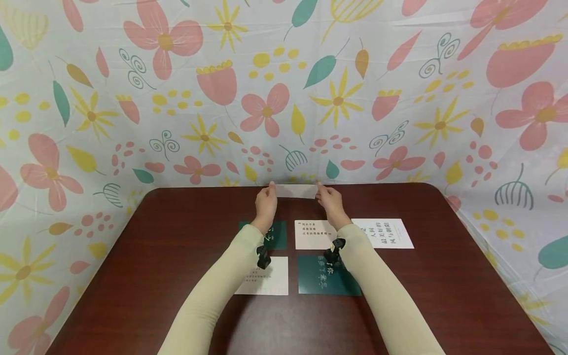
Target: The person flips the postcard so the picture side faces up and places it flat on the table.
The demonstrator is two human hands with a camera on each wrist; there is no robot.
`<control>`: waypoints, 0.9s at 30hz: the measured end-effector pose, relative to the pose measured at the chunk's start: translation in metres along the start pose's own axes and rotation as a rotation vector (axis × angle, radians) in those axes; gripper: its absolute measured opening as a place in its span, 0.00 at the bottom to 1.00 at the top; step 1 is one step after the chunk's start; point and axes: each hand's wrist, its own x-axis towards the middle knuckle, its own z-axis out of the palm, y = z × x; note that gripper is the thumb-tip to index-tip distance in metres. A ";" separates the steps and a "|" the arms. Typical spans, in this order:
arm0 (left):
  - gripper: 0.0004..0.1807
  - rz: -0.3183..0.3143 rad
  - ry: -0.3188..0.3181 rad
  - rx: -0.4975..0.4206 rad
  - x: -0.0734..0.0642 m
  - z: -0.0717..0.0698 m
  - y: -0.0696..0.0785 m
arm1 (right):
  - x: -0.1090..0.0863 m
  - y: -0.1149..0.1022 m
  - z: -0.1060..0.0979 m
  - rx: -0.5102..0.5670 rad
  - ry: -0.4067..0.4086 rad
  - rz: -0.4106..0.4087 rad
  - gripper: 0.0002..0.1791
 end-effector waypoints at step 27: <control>0.20 0.067 0.033 0.098 0.005 0.002 -0.008 | 0.004 0.014 -0.001 -0.208 0.043 -0.123 0.26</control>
